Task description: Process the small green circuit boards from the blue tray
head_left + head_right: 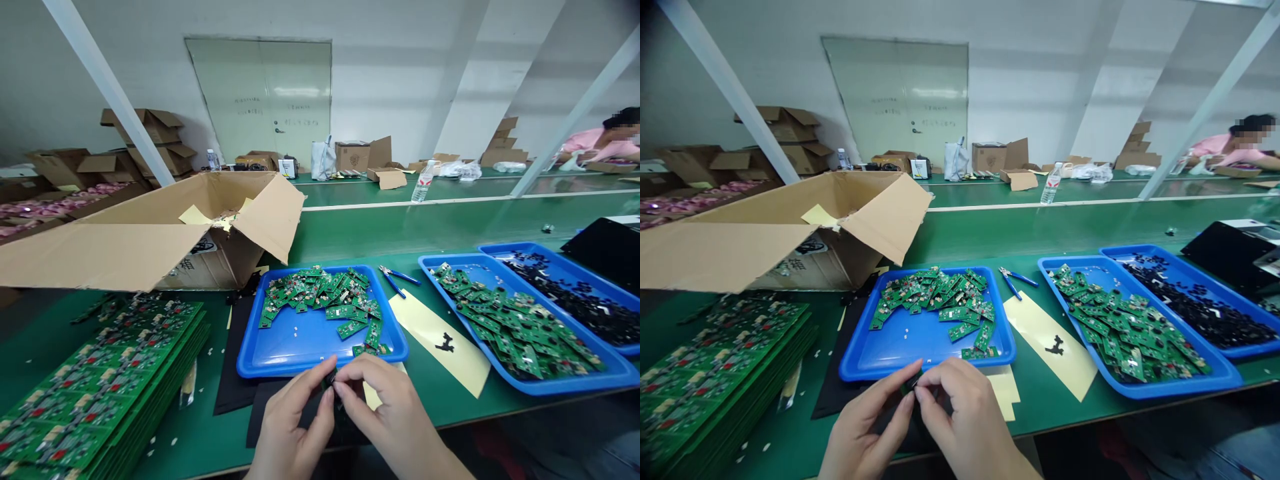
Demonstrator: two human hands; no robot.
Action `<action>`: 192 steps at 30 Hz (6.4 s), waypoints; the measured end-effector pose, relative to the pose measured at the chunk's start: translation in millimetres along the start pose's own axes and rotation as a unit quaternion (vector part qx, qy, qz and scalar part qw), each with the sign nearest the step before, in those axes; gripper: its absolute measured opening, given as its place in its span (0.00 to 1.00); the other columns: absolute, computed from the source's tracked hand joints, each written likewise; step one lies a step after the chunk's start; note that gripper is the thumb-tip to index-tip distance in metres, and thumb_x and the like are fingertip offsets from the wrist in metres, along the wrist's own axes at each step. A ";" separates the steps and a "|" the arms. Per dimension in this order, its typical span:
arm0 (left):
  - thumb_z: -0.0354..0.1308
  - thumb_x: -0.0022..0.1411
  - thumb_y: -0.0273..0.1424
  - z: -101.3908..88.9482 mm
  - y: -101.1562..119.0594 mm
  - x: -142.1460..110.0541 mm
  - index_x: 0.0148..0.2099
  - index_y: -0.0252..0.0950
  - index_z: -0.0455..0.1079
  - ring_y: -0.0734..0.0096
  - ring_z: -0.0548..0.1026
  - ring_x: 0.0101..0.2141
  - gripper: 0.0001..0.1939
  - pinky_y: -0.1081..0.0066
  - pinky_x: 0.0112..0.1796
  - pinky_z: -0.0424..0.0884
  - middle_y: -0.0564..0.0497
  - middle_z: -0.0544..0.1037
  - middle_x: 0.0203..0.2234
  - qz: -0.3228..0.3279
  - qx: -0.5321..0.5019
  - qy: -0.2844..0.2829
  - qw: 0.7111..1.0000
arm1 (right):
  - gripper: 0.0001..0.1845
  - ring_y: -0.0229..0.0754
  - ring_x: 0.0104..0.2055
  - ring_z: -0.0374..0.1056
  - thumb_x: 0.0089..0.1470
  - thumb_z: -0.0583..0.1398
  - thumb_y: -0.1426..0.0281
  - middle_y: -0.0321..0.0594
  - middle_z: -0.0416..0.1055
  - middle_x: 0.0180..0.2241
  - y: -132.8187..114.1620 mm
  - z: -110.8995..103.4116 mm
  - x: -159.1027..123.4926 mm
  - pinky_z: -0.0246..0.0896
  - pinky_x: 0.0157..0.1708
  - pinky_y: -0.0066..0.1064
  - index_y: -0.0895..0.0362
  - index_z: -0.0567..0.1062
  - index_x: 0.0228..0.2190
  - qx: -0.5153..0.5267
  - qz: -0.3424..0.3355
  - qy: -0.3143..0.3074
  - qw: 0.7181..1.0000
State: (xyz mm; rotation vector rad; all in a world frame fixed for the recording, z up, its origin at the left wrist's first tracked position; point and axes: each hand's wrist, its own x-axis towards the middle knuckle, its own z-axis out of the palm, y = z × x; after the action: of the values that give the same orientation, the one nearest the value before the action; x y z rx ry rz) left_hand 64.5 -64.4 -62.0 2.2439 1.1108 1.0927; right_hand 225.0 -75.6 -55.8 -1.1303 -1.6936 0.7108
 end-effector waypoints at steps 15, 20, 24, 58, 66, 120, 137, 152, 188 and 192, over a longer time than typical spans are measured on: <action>0.56 0.58 0.32 5.5 3.8 1.6 0.42 0.41 0.73 0.76 0.78 0.31 0.10 0.83 0.36 0.74 0.55 0.81 0.32 -0.198 -0.154 0.094 0.963 | 0.08 0.38 0.29 0.62 0.59 0.52 0.67 0.38 0.65 0.27 22.6 -31.6 7.1 0.57 0.29 0.28 0.57 0.67 0.31 -0.079 0.085 0.099 0.988; 0.61 0.52 0.35 11.5 8.6 5.4 0.37 0.36 0.74 0.73 0.78 0.29 0.10 0.81 0.32 0.74 0.52 0.80 0.26 -0.292 -0.284 0.111 0.907 | 0.06 0.39 0.39 0.63 0.55 0.56 0.67 0.40 0.60 0.38 17.3 -28.6 -7.4 0.60 0.40 0.30 0.56 0.64 0.31 0.178 0.140 -0.067 0.972; 0.63 0.50 0.37 21.8 8.9 7.4 0.35 0.37 0.74 0.74 0.77 0.28 0.11 0.81 0.31 0.73 0.53 0.79 0.26 -0.309 -0.306 0.122 0.893 | 0.08 0.40 0.45 0.64 0.52 0.58 0.68 0.43 0.57 0.49 25.4 -10.2 -23.0 0.58 0.47 0.32 0.56 0.63 0.33 0.276 0.156 -0.077 0.945; 0.43 0.60 0.39 17.9 -54.7 71.3 0.29 0.33 0.65 0.64 0.71 0.25 0.17 0.67 0.29 0.66 0.49 0.71 0.21 -0.289 -0.047 -0.213 0.932 | 0.13 0.57 0.37 0.63 0.48 0.52 0.58 0.50 0.68 0.30 127.2 -191.5 -24.3 0.52 0.32 0.43 0.54 0.63 0.31 -0.351 0.332 0.362 0.797; 0.57 0.52 0.46 -4.3 -28.4 36.8 0.37 0.30 0.67 0.76 0.67 0.23 0.22 0.77 0.27 0.63 0.51 0.72 0.21 -0.406 -0.317 -0.120 0.848 | 0.10 0.37 0.33 0.69 0.57 0.55 0.62 0.35 0.72 0.33 73.1 -76.5 -12.4 0.65 0.32 0.24 0.53 0.73 0.34 -0.166 0.057 0.210 0.962; 0.63 0.51 0.29 0.8 14.9 13.8 0.48 0.41 0.65 0.75 0.74 0.36 0.21 0.77 0.40 0.71 0.54 0.71 0.34 -0.352 -0.440 -0.056 0.824 | 0.08 0.35 0.36 0.68 0.57 0.54 0.77 0.35 0.70 0.32 11.3 6.0 -20.1 0.65 0.35 0.22 0.53 0.69 0.36 0.010 -0.064 0.130 0.989; 0.52 0.58 0.37 4.0 27.7 21.4 0.40 0.34 0.66 0.71 0.74 0.29 0.12 0.75 0.34 0.70 0.49 0.76 0.28 -0.351 -0.326 -0.095 0.873 | 0.27 0.38 0.34 0.67 0.62 0.48 0.76 0.38 0.70 0.33 10.5 -5.6 -17.4 0.64 0.38 0.29 0.54 0.49 0.61 -0.125 -0.115 0.059 0.984; 0.54 0.56 0.35 5.3 30.4 23.5 0.47 0.35 0.68 0.66 0.74 0.39 0.17 0.73 0.42 0.70 0.46 0.78 0.38 -0.351 -0.336 -0.075 0.871 | 0.15 0.41 0.30 0.68 0.63 0.48 0.74 0.44 0.71 0.32 8.3 1.6 -13.6 0.66 0.29 0.31 0.61 0.61 0.51 -0.237 -0.134 0.090 0.958; 0.50 0.59 0.39 15.1 25.1 21.0 0.50 0.34 0.65 0.68 0.72 0.41 0.20 0.72 0.46 0.68 0.47 0.75 0.40 -0.359 -0.344 -0.075 0.865 | 0.14 0.40 0.25 0.58 0.59 0.52 0.80 0.42 0.66 0.24 9.7 1.1 -10.3 0.55 0.23 0.32 0.69 0.67 0.47 -0.267 -0.186 0.080 0.942; 0.49 0.60 0.38 15.1 24.4 21.4 0.49 0.33 0.64 0.69 0.73 0.40 0.18 0.74 0.41 0.71 0.46 0.76 0.40 -0.352 -0.347 -0.068 0.867 | 0.15 0.41 0.25 0.58 0.59 0.52 0.81 0.42 0.66 0.25 9.1 2.6 -10.2 0.54 0.23 0.32 0.69 0.67 0.47 -0.264 -0.186 0.087 0.942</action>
State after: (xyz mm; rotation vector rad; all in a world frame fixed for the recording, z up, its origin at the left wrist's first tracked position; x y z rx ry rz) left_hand 96.3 -62.1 -45.6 1.1804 1.1000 0.8083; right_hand 227.2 -81.1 -68.3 -1.1352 -1.9232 -0.0919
